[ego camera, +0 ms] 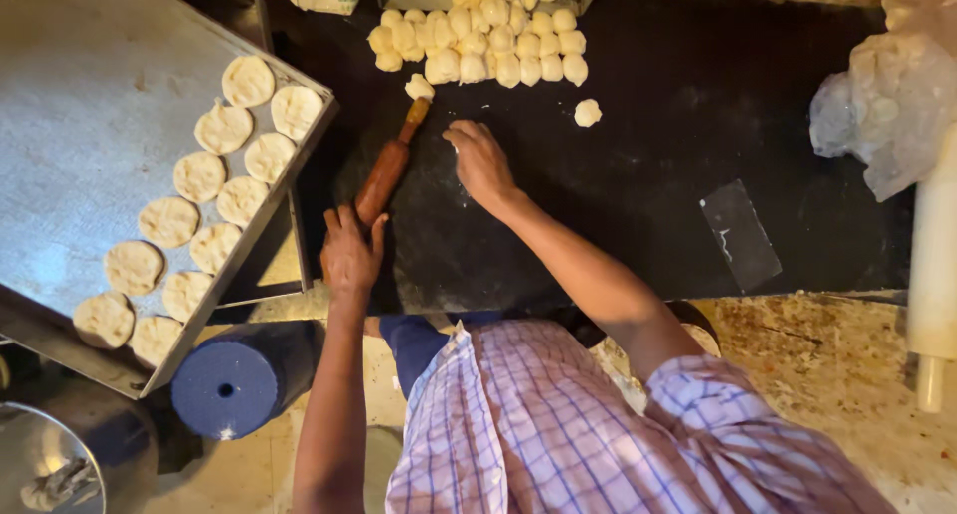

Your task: The person uses a rolling pin to flatten portions of dough into circles and places them onto a metal tray.

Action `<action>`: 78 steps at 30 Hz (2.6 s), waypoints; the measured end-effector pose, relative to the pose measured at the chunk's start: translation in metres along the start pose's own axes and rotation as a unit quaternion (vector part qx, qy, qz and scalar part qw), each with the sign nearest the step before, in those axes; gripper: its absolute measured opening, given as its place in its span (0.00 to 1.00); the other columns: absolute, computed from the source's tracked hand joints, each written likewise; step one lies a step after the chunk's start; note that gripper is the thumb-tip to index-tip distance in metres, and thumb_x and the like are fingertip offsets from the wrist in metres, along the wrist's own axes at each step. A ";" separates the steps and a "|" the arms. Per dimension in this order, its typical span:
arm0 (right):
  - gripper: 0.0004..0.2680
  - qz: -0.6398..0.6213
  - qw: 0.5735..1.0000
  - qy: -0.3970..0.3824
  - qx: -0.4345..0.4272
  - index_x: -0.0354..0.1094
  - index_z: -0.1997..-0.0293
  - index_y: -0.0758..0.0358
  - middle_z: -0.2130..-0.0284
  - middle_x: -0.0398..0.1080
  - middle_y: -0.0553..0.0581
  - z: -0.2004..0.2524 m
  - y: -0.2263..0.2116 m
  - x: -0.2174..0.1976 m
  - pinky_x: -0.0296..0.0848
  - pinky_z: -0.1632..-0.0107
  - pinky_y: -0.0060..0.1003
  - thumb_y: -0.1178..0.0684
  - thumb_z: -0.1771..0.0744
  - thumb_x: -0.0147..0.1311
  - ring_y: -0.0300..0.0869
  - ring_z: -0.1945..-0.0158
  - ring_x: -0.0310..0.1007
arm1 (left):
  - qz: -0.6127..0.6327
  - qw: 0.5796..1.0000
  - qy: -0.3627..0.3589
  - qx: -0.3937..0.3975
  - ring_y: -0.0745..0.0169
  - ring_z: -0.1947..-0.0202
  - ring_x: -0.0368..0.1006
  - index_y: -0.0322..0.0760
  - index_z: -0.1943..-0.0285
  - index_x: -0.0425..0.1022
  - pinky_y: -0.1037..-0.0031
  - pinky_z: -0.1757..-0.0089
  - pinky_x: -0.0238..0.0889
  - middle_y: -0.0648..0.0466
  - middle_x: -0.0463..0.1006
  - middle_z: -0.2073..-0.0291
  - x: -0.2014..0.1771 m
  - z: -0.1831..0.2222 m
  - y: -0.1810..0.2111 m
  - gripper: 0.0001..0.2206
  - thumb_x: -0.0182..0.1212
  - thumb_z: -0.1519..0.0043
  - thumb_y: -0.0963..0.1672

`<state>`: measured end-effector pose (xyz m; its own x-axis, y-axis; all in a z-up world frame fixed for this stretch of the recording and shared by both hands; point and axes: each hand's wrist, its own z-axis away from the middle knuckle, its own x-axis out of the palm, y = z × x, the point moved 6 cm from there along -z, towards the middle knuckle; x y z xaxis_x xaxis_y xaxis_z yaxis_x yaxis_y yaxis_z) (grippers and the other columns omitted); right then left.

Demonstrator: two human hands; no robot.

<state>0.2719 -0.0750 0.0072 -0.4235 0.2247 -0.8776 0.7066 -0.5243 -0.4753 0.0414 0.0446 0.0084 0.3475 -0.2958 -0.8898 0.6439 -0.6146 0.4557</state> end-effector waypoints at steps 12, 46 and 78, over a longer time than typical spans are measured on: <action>0.17 0.039 0.999 -0.001 -0.035 0.64 0.32 0.58 0.30 0.64 0.56 -0.004 0.022 0.013 0.65 0.26 0.38 0.63 0.30 0.49 0.47 0.26 0.63 | 0.003 1.000 -0.003 0.003 0.29 0.58 0.75 0.30 0.38 0.63 0.47 0.63 0.70 0.33 0.69 0.50 0.005 -0.001 -0.002 0.27 0.59 0.33 0.56; 0.05 0.013 0.962 0.261 -0.076 0.69 0.50 0.57 0.69 0.77 0.62 0.017 0.038 -0.043 0.75 0.66 0.50 0.52 0.28 0.50 0.58 0.67 0.78 | -0.023 0.938 -0.111 0.328 0.39 0.54 0.77 0.38 0.37 0.70 0.54 0.60 0.73 0.43 0.75 0.50 0.011 -0.066 0.075 0.35 0.59 0.43 0.63; 0.09 -0.284 0.859 -0.246 -0.347 0.77 0.52 0.68 0.59 0.80 0.57 -0.047 -0.439 0.067 0.77 0.50 0.37 0.53 0.31 0.58 0.41 0.56 0.78 | 0.121 0.981 -0.018 0.150 0.34 0.32 0.58 0.26 0.26 0.55 0.54 0.35 0.50 0.32 0.61 0.33 0.112 0.006 -0.067 0.35 0.60 0.38 0.51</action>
<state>-0.0397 0.2091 0.1537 -0.8795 -0.1821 -0.4396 0.4020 0.2099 -0.8913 0.0333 0.0480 -0.1217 0.4371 -0.4816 -0.7596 0.3135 -0.7100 0.6306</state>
